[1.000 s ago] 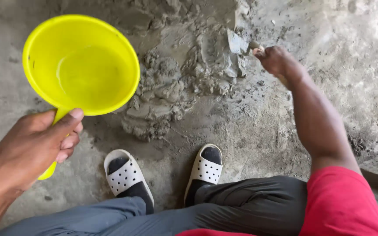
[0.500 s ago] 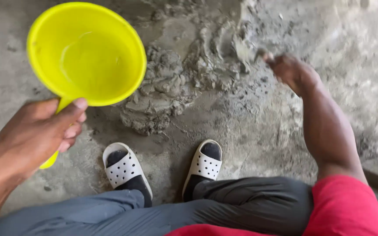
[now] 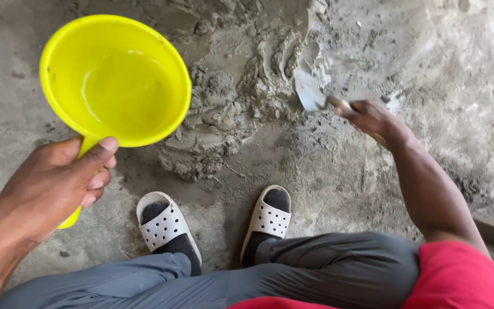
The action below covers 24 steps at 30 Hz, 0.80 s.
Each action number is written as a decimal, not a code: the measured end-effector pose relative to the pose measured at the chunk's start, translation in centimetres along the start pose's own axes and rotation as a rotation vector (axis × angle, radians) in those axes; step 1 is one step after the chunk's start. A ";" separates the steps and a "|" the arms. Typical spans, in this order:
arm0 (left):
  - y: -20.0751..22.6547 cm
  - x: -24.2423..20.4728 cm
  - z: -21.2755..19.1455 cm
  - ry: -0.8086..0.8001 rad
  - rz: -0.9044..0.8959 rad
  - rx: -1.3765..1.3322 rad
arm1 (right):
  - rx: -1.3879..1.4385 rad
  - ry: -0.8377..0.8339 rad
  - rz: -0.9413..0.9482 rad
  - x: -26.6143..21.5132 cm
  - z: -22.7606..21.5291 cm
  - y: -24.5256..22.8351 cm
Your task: The person mixes cement on the floor using a trowel and adds water from a scoop to achieve the correct consistency.
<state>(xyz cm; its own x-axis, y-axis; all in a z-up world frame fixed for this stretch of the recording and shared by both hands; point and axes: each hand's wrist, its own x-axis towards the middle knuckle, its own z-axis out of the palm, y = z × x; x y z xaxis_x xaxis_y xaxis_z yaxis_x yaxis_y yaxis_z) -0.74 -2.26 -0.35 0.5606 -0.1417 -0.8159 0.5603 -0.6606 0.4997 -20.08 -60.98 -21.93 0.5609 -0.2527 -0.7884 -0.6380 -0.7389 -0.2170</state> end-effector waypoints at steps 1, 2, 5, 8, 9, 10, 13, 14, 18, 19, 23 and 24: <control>-0.1 0.1 -0.2 -0.011 0.017 0.000 | 0.178 0.063 0.014 0.1 -0.2 2.0; -0.2 0.2 -0.3 -0.034 0.025 0.013 | 0.367 0.118 0.043 -0.5 0.3 4.5; -0.7 0.6 -0.8 -0.011 0.005 -0.005 | 0.153 0.294 0.232 -3.0 -0.4 -0.4; -0.4 0.1 -0.5 -0.001 -0.061 0.056 | -0.024 0.236 0.082 1.7 3.8 2.0; -0.5 -0.1 -0.5 0.012 -0.074 0.045 | -0.032 0.225 0.066 3.0 4.9 0.4; -0.4 -0.1 -0.5 0.017 -0.074 0.048 | -0.498 0.242 -0.027 3.8 6.2 -1.0; -0.7 0.6 -0.6 0.018 -0.032 0.012 | -1.366 0.125 -0.216 3.7 8.0 -5.9; -0.9 0.9 -0.5 0.010 -0.005 -0.030 | -1.764 -0.041 -0.314 3.2 8.2 -7.5; 0.0 0.9 0.0 0.002 0.005 -0.033 | -0.368 0.257 -0.231 -0.1 10.2 -10.4; 0.5 0.4 0.2 0.004 -0.015 -0.006 | -0.544 0.257 -0.246 -0.5 10.8 -9.8; 0.6 0.4 0.1 -0.002 -0.016 0.109 | -0.524 0.313 -0.173 -6.2 8.0 -12.3; 0.4 0.3 0.1 -0.005 -0.036 0.100 | -0.533 0.293 -0.179 -6.3 7.3 -12.3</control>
<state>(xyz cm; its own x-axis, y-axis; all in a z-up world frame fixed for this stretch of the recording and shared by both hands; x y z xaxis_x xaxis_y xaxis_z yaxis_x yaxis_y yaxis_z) -0.40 -2.68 -0.47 0.5379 -0.1202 -0.8344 0.5164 -0.7354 0.4388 -19.60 -45.77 -18.45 0.8039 -0.2011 -0.5597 -0.2128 -0.9761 0.0451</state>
